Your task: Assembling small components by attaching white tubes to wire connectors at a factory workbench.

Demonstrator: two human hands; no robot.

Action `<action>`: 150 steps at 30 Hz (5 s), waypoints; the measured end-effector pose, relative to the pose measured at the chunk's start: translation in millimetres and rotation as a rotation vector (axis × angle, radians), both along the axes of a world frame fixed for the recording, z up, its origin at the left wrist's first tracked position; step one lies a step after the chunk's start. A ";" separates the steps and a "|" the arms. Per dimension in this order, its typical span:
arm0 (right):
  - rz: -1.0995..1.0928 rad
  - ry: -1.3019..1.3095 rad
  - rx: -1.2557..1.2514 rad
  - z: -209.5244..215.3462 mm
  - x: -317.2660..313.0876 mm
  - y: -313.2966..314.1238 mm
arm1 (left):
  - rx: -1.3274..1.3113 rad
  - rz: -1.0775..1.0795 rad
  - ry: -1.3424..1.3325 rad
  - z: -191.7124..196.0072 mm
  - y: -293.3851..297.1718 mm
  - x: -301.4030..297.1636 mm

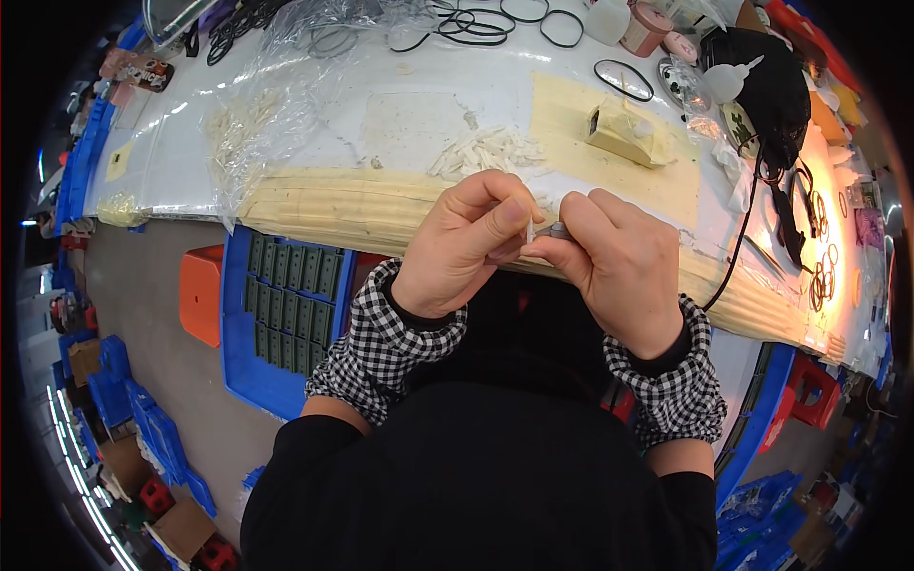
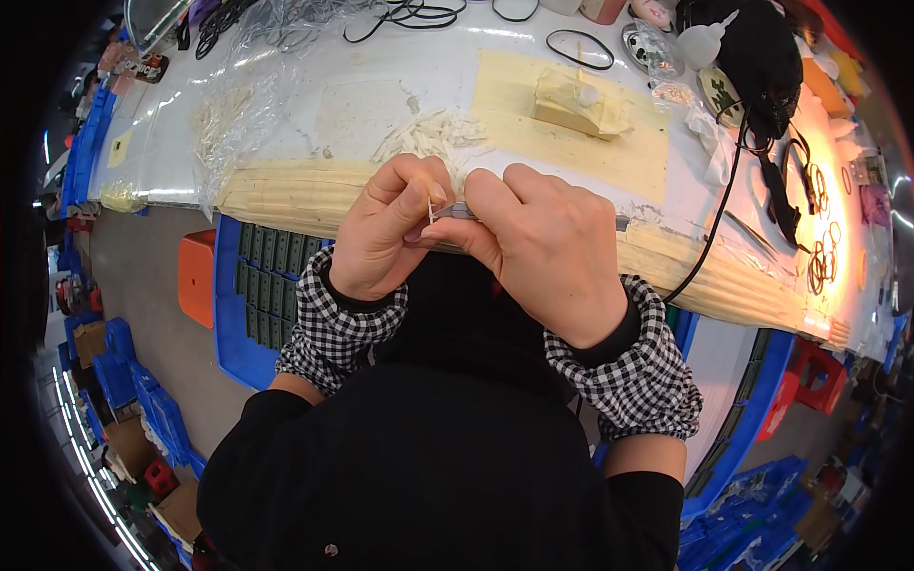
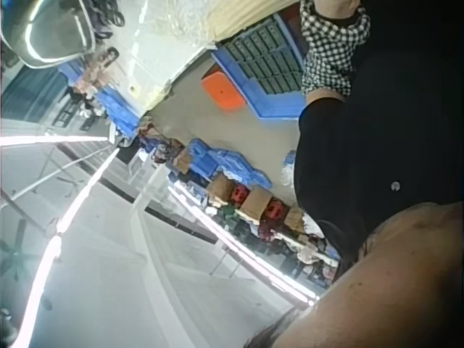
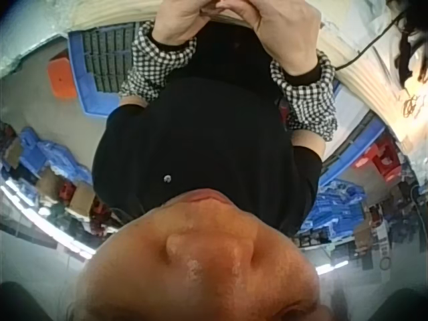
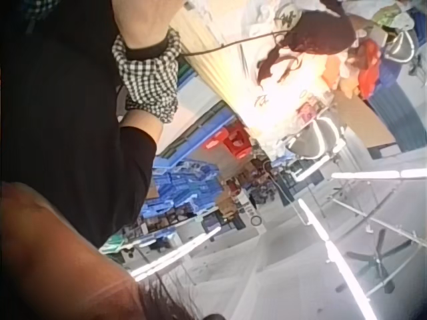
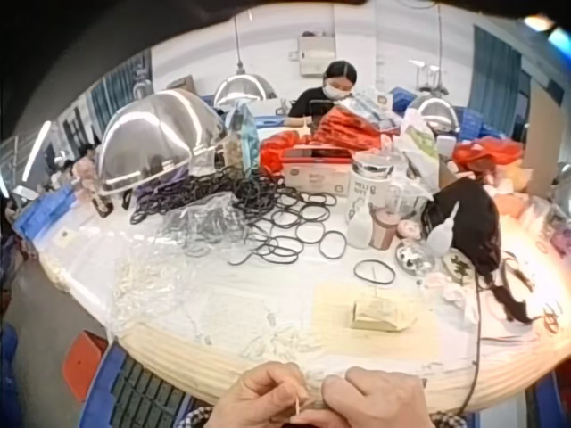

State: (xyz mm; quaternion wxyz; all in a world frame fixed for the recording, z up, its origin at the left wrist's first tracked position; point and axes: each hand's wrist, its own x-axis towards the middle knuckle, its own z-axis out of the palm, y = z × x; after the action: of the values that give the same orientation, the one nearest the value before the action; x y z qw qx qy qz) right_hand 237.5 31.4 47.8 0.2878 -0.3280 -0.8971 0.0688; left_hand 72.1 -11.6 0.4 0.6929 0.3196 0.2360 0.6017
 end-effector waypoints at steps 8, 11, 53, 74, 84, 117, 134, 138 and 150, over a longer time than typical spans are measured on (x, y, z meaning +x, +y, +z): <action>-0.015 0.040 -0.025 1.5 -2.0 0.5 | -0.046 -0.020 -0.047 1.4 -1.5 0.9; -0.011 0.039 -0.017 1.1 -2.6 0.7 | -0.049 -0.020 -0.043 1.8 -1.1 1.2; 0.106 0.253 -0.120 -5.0 2.0 3.3 | 0.008 -0.013 -0.034 -0.5 -0.4 -1.6; 0.110 0.417 0.206 -9.5 -1.7 -5.3 | -0.035 0.003 -0.133 7.7 -5.6 6.7; 0.099 0.419 0.158 -2.0 -4.4 -9.6 | -0.082 -0.061 -0.119 6.0 -6.4 5.9; 0.005 0.558 -0.806 11.2 3.3 0.1 | -0.154 0.154 0.276 28.8 -2.5 8.7; 0.018 0.187 -0.217 -7.5 3.2 -0.6 | -0.203 -0.026 -0.014 19.9 -5.2 0.9; -0.007 0.164 -0.187 -7.4 1.4 -0.8 | -0.223 -0.055 -0.062 18.1 -5.2 2.7; -0.017 0.131 -0.124 -9.4 0.2 -0.5 | -0.232 -0.109 -0.130 12.8 -4.6 3.2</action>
State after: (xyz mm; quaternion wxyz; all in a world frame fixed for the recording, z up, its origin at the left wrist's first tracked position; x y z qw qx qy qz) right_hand 237.7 30.9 38.4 0.3256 -0.3475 -0.8676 0.1430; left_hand 75.3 -16.2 13.1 0.7708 0.2099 0.2410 0.5512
